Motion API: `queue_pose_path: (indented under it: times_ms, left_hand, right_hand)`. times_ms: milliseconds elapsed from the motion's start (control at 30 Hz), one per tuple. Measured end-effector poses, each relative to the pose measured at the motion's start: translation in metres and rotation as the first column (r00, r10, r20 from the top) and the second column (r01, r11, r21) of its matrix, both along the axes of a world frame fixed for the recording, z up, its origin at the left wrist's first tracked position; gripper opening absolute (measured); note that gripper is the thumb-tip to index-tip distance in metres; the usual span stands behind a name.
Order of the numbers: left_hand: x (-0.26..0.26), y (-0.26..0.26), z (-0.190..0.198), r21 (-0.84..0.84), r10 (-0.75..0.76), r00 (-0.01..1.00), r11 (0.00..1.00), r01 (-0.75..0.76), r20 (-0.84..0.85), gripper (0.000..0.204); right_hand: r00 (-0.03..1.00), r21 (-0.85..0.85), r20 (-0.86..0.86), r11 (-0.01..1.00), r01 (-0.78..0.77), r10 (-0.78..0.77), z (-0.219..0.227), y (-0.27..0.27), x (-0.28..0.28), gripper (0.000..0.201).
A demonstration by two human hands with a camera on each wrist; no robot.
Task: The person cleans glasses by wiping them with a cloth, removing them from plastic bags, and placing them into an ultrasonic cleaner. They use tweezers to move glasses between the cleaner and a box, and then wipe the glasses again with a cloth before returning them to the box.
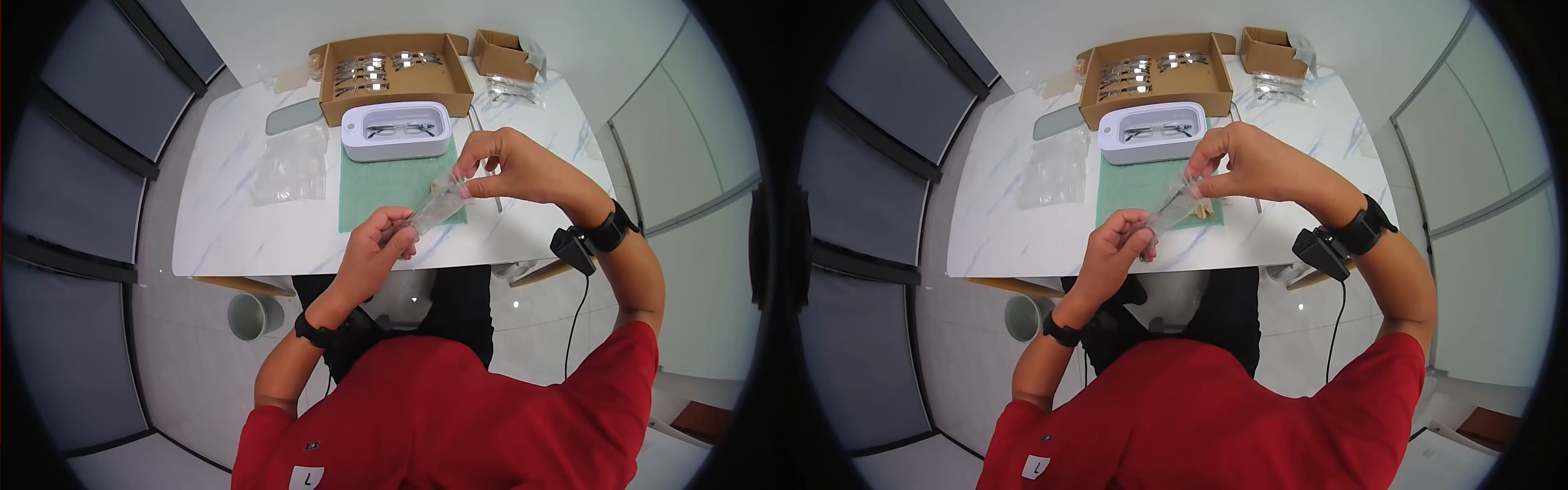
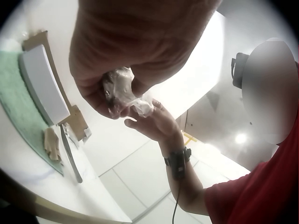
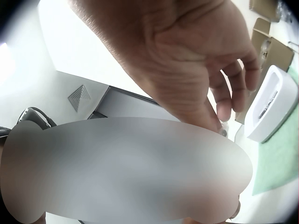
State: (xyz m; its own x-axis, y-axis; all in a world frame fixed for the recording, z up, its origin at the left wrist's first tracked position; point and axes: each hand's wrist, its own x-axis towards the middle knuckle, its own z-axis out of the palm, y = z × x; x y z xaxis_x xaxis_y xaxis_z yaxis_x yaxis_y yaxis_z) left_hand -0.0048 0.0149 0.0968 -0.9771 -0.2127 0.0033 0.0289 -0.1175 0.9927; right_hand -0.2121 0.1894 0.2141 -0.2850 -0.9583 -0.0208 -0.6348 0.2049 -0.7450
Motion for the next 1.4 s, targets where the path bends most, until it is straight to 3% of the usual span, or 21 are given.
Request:
queue_pose_path:
  times_ms: [133, 333, 533, 633, 733, 1000, 1333, 1400]
  left_hand:
    - [0.0, 0.002, -0.003, 0.02, -0.018, 1.0, 1.0, 0.019, -0.022, 0.025]
    - [0.001, 0.0, -0.007, 0.061, -0.05, 0.999, 0.997, 0.051, -0.021, 0.032]
    - [0.001, 0.002, -0.008, 0.083, -0.071, 0.997, 0.994, 0.073, -0.021, 0.034]
    - [0.003, 0.0, -0.006, 0.068, -0.049, 0.999, 0.996, 0.05, -0.015, 0.032]
    - [0.004, -0.007, -0.008, 0.071, -0.011, 1.0, 0.997, 0.011, 0.009, 0.027]
    - [0.007, -0.015, -0.016, 0.044, 0.049, 0.999, 0.998, -0.049, 0.009, 0.013]
    - [0.014, -0.029, -0.019, 0.031, 0.059, 0.998, 0.998, -0.059, -0.002, 0.013]
    - [0.017, -0.035, -0.019, 0.006, 0.058, 0.998, 0.998, -0.058, -0.006, 0.014]
  right_hand:
    - [0.999, -0.027, -0.009, 0.999, 0.039, -0.039, 0.0, 0.001, 0.003, 0.02]
    - [0.974, 0.022, 0.191, 0.993, 0.118, -0.12, -0.014, 0.007, -0.008, 0.022]
    - [0.98, -0.06, 0.19, 0.996, 0.071, -0.058, -0.019, 0.008, 0.001, 0.019]
    - [0.896, -0.041, 0.413, 0.98, 0.194, -0.16, -0.031, 0.012, -0.008, 0.018]
    - [0.812, -0.074, 0.532, 0.942, 0.326, -0.239, -0.032, 0.015, -0.007, 0.024]
    - [0.814, -0.085, 0.511, 0.926, 0.367, -0.276, -0.041, 0.021, -0.011, 0.02]
    - [0.798, -0.077, 0.553, 0.94, 0.333, -0.238, -0.05, 0.017, -0.016, 0.021]
    - [0.736, -0.039, 0.604, 0.911, 0.412, -0.306, -0.05, 0.017, -0.019, 0.017]
